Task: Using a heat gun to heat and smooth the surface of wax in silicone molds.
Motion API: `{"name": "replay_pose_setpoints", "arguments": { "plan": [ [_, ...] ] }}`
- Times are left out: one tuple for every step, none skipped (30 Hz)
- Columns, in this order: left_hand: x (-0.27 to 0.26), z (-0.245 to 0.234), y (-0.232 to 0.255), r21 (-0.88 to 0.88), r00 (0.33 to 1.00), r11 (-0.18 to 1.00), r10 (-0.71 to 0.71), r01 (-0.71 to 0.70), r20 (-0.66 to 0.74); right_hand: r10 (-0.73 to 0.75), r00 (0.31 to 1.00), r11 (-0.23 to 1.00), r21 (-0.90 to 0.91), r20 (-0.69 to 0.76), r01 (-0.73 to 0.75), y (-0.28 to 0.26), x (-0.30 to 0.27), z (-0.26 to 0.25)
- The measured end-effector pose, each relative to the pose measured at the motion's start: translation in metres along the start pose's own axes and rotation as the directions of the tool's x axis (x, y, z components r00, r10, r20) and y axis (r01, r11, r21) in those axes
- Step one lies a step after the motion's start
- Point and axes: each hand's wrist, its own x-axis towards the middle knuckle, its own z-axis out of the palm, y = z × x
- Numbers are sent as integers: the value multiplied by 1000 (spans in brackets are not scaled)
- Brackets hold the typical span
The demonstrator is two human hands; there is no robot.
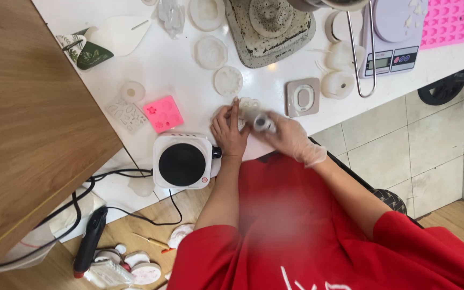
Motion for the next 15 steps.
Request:
{"name": "replay_pose_setpoints", "arguments": {
  "plan": [
    [-4, 5, -4, 12, 1000, 1000, 8, -8, 4, -63, 996, 997, -35, 69, 65, -8, -5, -6],
    [-1, 3, -1, 5, 1000, 1000, 3, -3, 5, -57, 996, 997, -42, 69, 60, -2, -4, -2],
    [2, 2, 1, 16, 1000, 1000, -1, 1, 10, -32, 999, 999, -35, 6, 33, 3, -4, 2],
    [3, -1, 2, 30, 1000, 1000, -8, 8, 16, -9, 999, 1000, -27, -52, 8, 8, -3, 7],
    [4, 2, 5, 26, 1000, 1000, -15, 15, 17, -7, 999, 999, -34, -48, 5, 8, -3, 5],
    [4, 3, 5, 50, 1000, 998, -28, 28, 11, 46, 994, 998, 57, -97, -40, 7, -2, 5],
    [5, 4, 5, 73, 999, 997, -41, 40, 5, 103, 985, 985, 149, -141, -82, 5, -2, 5],
    [5, 3, 4, 76, 999, 996, -48, 47, 12, 107, 986, 985, 148, -131, -87, 7, -2, 5],
    [6, 2, 4, 77, 999, 996, -40, 37, 36, -3, 998, 999, 54, -69, 7, 9, -2, 4],
    [6, 0, 3, 75, 998, 997, -29, 24, 64, -104, 995, 994, -31, 3, 104, 10, -4, 3],
    [2, 0, 2, 75, 997, 997, -34, 28, 75, -96, 995, 995, -29, 11, 96, 10, -6, 5],
    [0, 4, 1, 88, 996, 995, -48, 42, 72, -37, 999, 999, 3, -26, 37, 11, -5, 5],
    [-1, 8, -1, 100, 996, 993, -62, 55, 70, 23, 998, 999, 37, -60, -21, 12, -4, 6],
    [0, 8, -1, 103, 996, 993, -64, 57, 66, 18, 998, 999, 37, -58, -16, 11, -2, 7],
    [2, 7, -2, 96, 995, 993, -80, 74, 60, 75, 992, 989, 132, -103, -61, 10, 0, 8]
  ]
}}
